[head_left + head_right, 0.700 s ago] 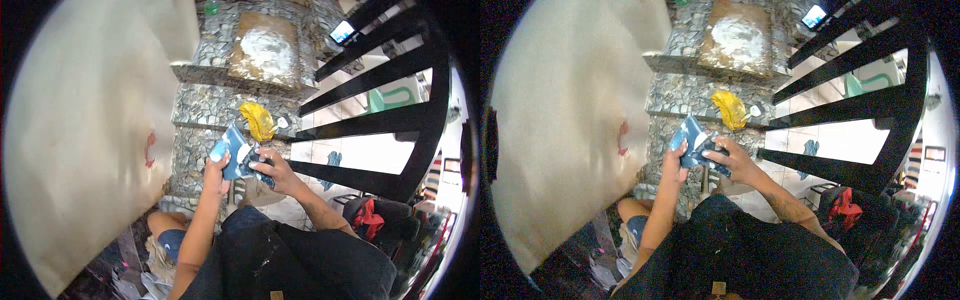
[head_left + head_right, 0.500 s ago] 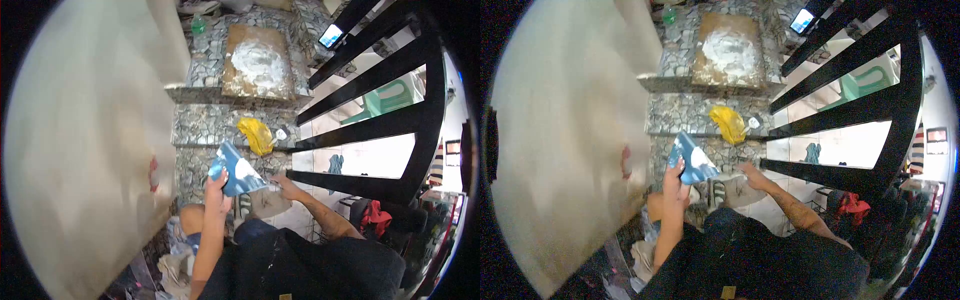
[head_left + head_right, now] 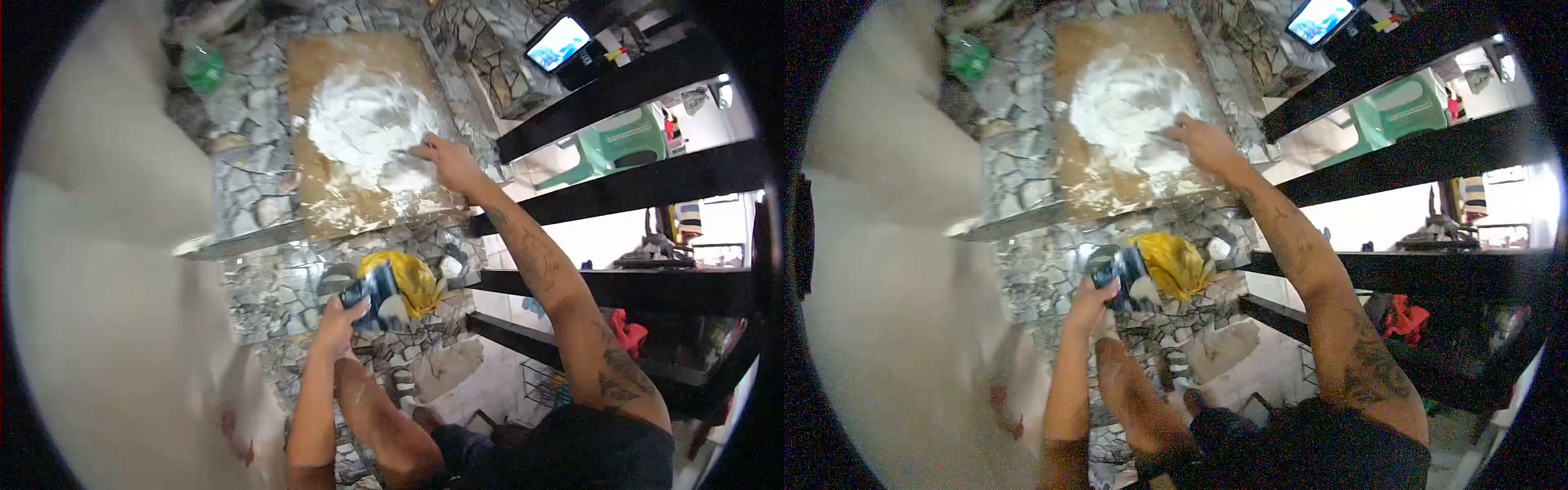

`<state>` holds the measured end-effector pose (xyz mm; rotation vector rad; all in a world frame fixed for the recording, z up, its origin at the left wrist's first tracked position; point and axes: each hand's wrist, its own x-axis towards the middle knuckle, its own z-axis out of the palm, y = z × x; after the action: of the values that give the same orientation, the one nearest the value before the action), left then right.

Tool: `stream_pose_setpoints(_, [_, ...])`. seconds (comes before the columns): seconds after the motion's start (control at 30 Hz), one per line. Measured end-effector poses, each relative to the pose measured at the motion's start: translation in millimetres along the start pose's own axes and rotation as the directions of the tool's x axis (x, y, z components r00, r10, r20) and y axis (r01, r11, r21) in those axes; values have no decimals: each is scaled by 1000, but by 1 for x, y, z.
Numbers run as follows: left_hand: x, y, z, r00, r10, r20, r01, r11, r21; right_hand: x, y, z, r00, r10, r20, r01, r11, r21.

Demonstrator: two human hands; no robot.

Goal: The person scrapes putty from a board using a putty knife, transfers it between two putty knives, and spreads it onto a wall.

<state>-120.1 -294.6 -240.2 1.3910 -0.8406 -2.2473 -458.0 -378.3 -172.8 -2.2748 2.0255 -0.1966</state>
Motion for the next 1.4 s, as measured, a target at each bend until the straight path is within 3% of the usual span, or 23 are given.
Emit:
stream_pose_setpoints(0.07, [49, 17, 20, 976, 37, 213, -34, 999, -16, 20, 11, 18, 996, -16, 86, 21, 998, -67])
stream_pose_setpoints(0.13, [85, 19, 31, 974, 66, 215, -74, 997, 29, 35, 9, 35, 989, -51, 136, 64, 994, -89])
stream_pose_setpoints(0.2, [95, 18, 37, 988, 78, 136, -65, 993, -99, 43, 7, 42, 989, -66, 132, 80, 992, -99])
stream_pose_setpoints(0.23, [100, 19, 42, 992, 83, 100, -65, 984, -167, 43, 6, 46, 987, -151, 48, 154, 986, -70])
stream_pose_setpoints(0.33, [97, 14, 47, 993, 117, 4, -109, 936, -335, 38, 15, 63, 983, -177, 57, 180, 981, -65])
stream_pose_setpoints(0.47, [100, 6, 36, 993, 117, 27, -106, 959, -263, 29, 22, 60, 944, -296, 146, 310, 947, -83])
stream_pose_setpoints(0.53, [98, 9, 33, 989, 93, 115, -65, 972, -226, 27, 31, 47, 954, -243, 178, 246, 969, 2])
stream_pose_setpoints(0.6, [94, 13, 31, 985, 136, 109, -122, 985, -122, 42, 50, 34, 953, -253, 165, 250, 967, 42])
stream_pose_setpoints(0.7, [98, 5, 36, 965, 223, 138, -197, 964, -176, 60, 61, 15, 995, -92, 22, 93, 995, -35])
stream_pose_setpoints(0.8, [96, -1, 39, 966, 236, 106, -204, 947, -249, 68, 69, 32, 982, -182, 57, 186, 980, -67])
stream_pose_setpoints(0.97, [95, -1, 33, 989, 146, 6, -139, 955, -264, 52, 59, 59, 978, -193, 84, 198, 978, -66])
stream_pose_setpoints(1.1, [90, 7, 40, 990, 101, -102, -127, 945, -301, 34, 56, 48, 955, -173, 239, 184, 983, -24])
stream_pose_setpoints(1.2, [94, 15, 42, 984, 176, 16, -164, 946, -279, 57, 80, 32, 965, -136, 225, 138, 990, 7])
stream_pose_setpoints(1.33, [93, 15, 43, 980, 199, 30, -180, 933, -310, 92, 79, 36, 974, -199, 110, 212, 970, -119])
stream_pose_setpoints(1.4, [94, 5, 37, 975, 223, 24, -204, 926, -317, 78, 65, 52, 973, -186, 135, 199, 976, -93])
